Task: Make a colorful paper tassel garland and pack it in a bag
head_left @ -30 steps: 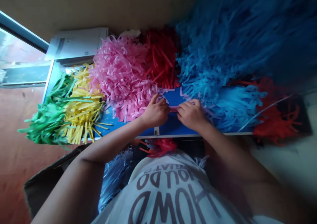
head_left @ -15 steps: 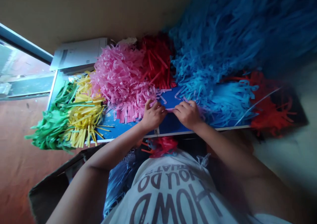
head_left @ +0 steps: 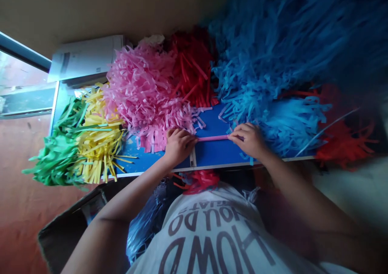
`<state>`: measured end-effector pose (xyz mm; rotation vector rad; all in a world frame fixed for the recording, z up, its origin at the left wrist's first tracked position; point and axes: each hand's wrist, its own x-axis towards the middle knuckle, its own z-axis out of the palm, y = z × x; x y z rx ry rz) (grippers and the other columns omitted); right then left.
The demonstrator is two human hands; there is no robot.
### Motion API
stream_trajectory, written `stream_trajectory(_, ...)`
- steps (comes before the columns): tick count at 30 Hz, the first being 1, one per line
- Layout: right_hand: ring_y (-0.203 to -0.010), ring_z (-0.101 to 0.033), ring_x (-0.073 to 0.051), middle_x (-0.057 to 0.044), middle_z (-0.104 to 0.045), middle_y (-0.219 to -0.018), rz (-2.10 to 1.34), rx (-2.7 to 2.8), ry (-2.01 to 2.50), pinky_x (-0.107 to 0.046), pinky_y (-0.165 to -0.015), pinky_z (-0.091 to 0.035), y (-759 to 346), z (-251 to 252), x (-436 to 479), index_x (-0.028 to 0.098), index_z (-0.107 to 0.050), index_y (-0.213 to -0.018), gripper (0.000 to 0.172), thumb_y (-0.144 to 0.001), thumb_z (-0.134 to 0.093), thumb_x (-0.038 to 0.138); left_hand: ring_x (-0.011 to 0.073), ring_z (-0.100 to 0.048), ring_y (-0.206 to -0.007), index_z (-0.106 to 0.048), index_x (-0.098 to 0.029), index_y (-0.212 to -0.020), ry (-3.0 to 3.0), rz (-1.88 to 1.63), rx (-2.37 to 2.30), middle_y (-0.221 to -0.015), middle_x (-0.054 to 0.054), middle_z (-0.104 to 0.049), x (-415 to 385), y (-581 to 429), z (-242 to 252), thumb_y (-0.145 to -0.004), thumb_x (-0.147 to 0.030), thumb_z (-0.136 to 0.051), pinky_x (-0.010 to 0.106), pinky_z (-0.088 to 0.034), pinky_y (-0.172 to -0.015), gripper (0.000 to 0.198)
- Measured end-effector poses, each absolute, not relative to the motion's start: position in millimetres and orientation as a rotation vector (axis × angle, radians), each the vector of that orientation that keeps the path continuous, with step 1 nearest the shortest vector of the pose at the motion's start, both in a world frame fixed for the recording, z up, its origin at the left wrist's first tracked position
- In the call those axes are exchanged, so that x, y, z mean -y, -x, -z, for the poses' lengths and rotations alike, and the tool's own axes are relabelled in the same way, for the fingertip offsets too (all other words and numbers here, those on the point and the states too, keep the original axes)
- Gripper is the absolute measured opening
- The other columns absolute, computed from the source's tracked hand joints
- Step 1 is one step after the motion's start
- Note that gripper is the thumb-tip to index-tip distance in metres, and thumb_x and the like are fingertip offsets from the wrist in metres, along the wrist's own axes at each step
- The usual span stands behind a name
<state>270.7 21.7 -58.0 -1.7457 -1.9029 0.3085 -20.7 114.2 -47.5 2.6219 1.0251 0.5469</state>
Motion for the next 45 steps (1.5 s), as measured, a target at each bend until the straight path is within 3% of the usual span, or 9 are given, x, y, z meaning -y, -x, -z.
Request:
stream_trajectory(13, -0.084, -0.059, -0.023, -0.003, -0.071, -0.082, -0.374, 1.858, 2.006, -0.034, -0.072, -0.034, -263, 46, -36, 0.022, -0.066, -0.064, 0.016, -0.079, -0.072, 0.024, 0.0241, -0.059, -0.084, -0.071, -0.021, -0.078, -2.720, -0.378, -1.108, -0.077, 0.005, -0.069, -119, 9, 44, -0.090, -0.035, -0.066, 0.046, -0.035, -0.089, 0.018)
stream_trajectory(17, -0.093, -0.060, -0.026, -0.005, -0.074, -0.095, -0.206, 1.970, 2.057, -0.040, -0.079, -0.033, -243, 27, -34, 0.023, -0.071, -0.086, 0.003, -0.084, -0.071, 0.022, 0.0250, -0.059, -0.095, -0.073, -0.026, -0.096, -2.896, -0.334, -0.897, -0.092, 0.004, -0.072, -116, 3, 35, -0.097, -0.029, -0.059, 0.046, -0.033, -0.093, 0.014)
stream_trajectory(20, -0.118, -0.055, -0.030, -0.007, -0.073, -0.120, 0.012, 2.172, 1.860, -0.049, -0.097, -0.029, -219, 22, -27, 0.024, -0.072, -0.110, 0.021, -0.093, -0.061, 0.017, 0.0241, -0.059, -0.098, -0.073, -0.027, -0.097, -2.950, -0.313, -0.756, -0.094, 0.003, -0.072, -112, -2, 31, -0.101, -0.031, -0.054, 0.045, -0.034, -0.095, 0.020)
stream_trajectory(22, -0.132, -0.048, -0.031, -0.007, -0.066, -0.135, 0.023, 2.333, 1.678, -0.053, -0.106, -0.025, -213, 26, -20, 0.023, -0.069, -0.121, 0.027, -0.096, -0.060, 0.024, 0.0243, -0.060, -0.100, -0.073, -0.026, -0.096, -2.955, -0.303, -0.754, -0.094, 0.004, -0.072, -111, -2, 31, -0.101, -0.030, -0.054, 0.046, -0.034, -0.095, 0.020)
stream_trajectory(26, -0.139, -0.042, -0.035, -0.009, -0.059, -0.144, 0.082, 2.329, 1.720, -0.056, -0.110, -0.024, -235, 33, -9, 0.021, -0.067, -0.127, 0.037, -0.095, -0.063, 0.038, 0.0251, -0.061, -0.099, -0.074, -0.025, -0.091, -2.982, -0.332, -0.710, -0.093, 0.004, -0.074, -117, -1, 32, -0.100, -0.030, -0.053, 0.047, -0.037, -0.094, 0.023)
stream_trajectory(30, -0.125, -0.053, -0.027, -0.004, -0.071, -0.127, 0.155, 2.392, 1.580, -0.047, -0.103, -0.029, -244, 29, -21, 0.024, -0.074, -0.109, 0.021, -0.100, -0.055, 0.026, 0.0272, -0.061, -0.103, -0.075, -0.025, -0.090, -2.997, -0.426, -0.607, -0.104, 0.004, -0.074, -123, -6, 30, -0.096, -0.025, -0.057, 0.051, -0.037, -0.097, 0.019)
stream_trajectory(35, -0.088, -0.057, -0.020, -0.004, -0.073, -0.083, 0.191, 2.616, 1.473, -0.041, -0.089, -0.029, -225, 28, -53, 0.020, -0.073, -0.083, 0.034, -0.101, -0.045, 0.014, 0.0291, -0.060, -0.107, -0.078, -0.023, -0.088, -2.978, -0.416, -0.601, -0.101, 0.007, -0.074, -121, -17, 27, -0.090, -0.026, -0.062, 0.055, -0.035, -0.103, 0.016)
stream_trajectory(38, -0.081, -0.054, -0.019, -0.005, -0.071, -0.080, 0.157, 2.617, 1.424, -0.039, -0.084, -0.028, -224, 28, -59, 0.018, -0.072, -0.078, 0.031, -0.098, -0.048, 0.013, 0.0293, -0.061, -0.104, -0.077, -0.022, -0.084, -2.991, -0.431, -0.682, -0.094, 0.009, -0.074, -118, -21, 30, -0.092, -0.030, -0.061, 0.056, -0.036, -0.102, 0.020)
stream_trajectory(45, -0.089, -0.056, -0.021, -0.006, -0.073, -0.087, -0.005, 2.417, 1.547, -0.040, -0.083, -0.025, -224, 31, -57, 0.017, -0.071, -0.084, 0.016, -0.093, -0.059, 0.022, 0.0227, -0.063, -0.091, -0.072, -0.022, -0.082, -3.055, -0.532, -0.732, -0.086, 0.004, -0.073, -118, -22, 39, -0.097, -0.023, -0.053, 0.048, -0.036, -0.095, 0.024)
